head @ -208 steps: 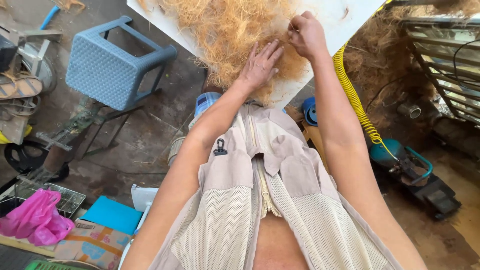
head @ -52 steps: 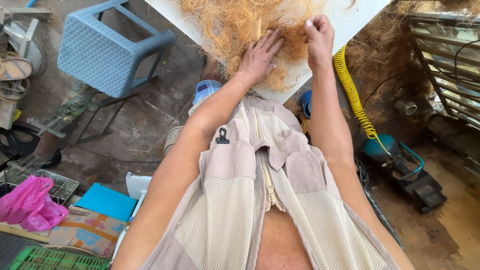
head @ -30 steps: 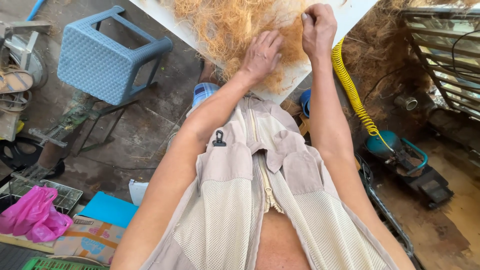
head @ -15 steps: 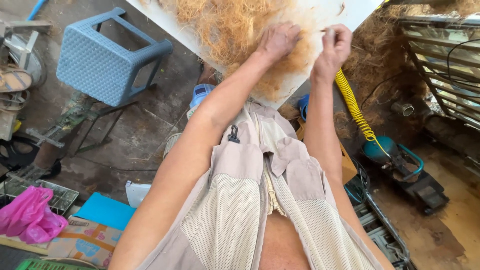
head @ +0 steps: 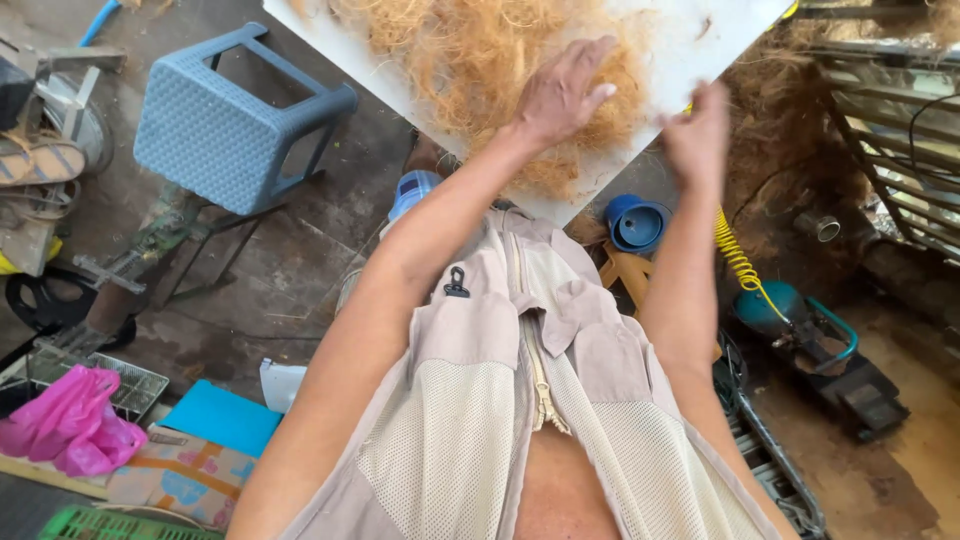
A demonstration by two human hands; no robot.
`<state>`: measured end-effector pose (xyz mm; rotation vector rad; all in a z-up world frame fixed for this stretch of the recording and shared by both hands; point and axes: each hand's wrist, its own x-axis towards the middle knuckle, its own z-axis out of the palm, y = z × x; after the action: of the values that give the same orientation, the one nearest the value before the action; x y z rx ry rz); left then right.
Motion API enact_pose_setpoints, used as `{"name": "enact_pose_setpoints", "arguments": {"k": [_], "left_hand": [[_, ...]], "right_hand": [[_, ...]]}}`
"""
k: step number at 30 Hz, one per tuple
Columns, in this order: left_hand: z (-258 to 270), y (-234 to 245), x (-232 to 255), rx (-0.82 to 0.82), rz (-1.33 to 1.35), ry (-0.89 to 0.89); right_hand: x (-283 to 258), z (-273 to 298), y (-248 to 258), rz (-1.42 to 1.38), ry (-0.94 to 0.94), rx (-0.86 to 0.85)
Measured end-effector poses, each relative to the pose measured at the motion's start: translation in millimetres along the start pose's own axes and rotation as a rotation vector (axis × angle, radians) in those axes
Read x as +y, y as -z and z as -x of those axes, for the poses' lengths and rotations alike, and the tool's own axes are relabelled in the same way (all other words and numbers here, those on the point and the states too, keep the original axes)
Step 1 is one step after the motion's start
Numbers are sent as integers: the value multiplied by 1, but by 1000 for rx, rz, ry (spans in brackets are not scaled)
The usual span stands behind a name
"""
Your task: The person stands at a white table and repeatedly pulls, separates, and fluffs a large pile of light brown coconut fiber by hand. The hands work through the mass, lifting and spreading strands to loosen the material. No tools are used, and the fiber remains on the table throughout the clip.
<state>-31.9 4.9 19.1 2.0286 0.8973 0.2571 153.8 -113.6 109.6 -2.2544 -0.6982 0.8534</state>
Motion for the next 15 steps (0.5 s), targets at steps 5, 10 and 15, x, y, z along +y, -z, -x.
{"name": "enact_pose_setpoints", "arguments": {"k": [5,10,15], "left_hand": [[33,103,8,288,-168,-352],[51,178,-88,174,-366,-107],[49,216,-102,162,-255,-110]], "right_hand": [[121,-25,-63,386,-29,-75],[31,-71,-18,484,19,25],[-70,-158,-74,261,454,192]]}}
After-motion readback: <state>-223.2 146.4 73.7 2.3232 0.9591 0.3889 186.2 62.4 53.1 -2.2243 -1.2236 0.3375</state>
